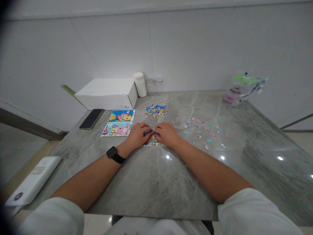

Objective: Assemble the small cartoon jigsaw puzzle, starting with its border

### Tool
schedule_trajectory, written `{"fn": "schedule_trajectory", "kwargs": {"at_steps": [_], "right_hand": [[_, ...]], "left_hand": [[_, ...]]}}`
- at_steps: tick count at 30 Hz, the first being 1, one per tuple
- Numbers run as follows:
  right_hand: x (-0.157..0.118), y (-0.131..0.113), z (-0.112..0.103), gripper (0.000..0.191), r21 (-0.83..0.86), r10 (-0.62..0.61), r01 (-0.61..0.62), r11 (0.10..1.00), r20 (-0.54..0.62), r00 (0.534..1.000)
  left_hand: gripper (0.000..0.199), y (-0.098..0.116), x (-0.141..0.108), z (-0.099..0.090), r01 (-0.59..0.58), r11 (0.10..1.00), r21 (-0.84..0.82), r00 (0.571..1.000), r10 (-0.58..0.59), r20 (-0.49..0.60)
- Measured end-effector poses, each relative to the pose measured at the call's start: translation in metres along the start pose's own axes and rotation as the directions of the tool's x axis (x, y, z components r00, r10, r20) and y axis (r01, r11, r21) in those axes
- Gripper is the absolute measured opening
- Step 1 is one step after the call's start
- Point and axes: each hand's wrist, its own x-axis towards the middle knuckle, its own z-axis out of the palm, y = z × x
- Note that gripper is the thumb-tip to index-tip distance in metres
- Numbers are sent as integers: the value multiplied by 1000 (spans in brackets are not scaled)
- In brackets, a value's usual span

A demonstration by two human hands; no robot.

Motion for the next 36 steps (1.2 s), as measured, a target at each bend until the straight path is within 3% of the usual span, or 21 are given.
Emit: {"fn": "schedule_trajectory", "kwargs": {"at_steps": [10,16,29,36], "right_hand": [[1,3,3,18,49,-9,9,999,-3,1000],[1,4,2,22,68,-17,14,998,39,999],[2,2,-2,22,89,-18,14,996,44,999],[2,4,-1,22,83,-20,17,996,36,999]], "left_hand": [[27,1,-5,-4,-67,998,-5,998,67,13],[19,4,-7,-7,-109,993,-38,993,111,31],[25,14,-8,-11,3,1000,-19,998,-2,55],[26,14,-9,-10,-10,1000,-5,999,10,43]]}}
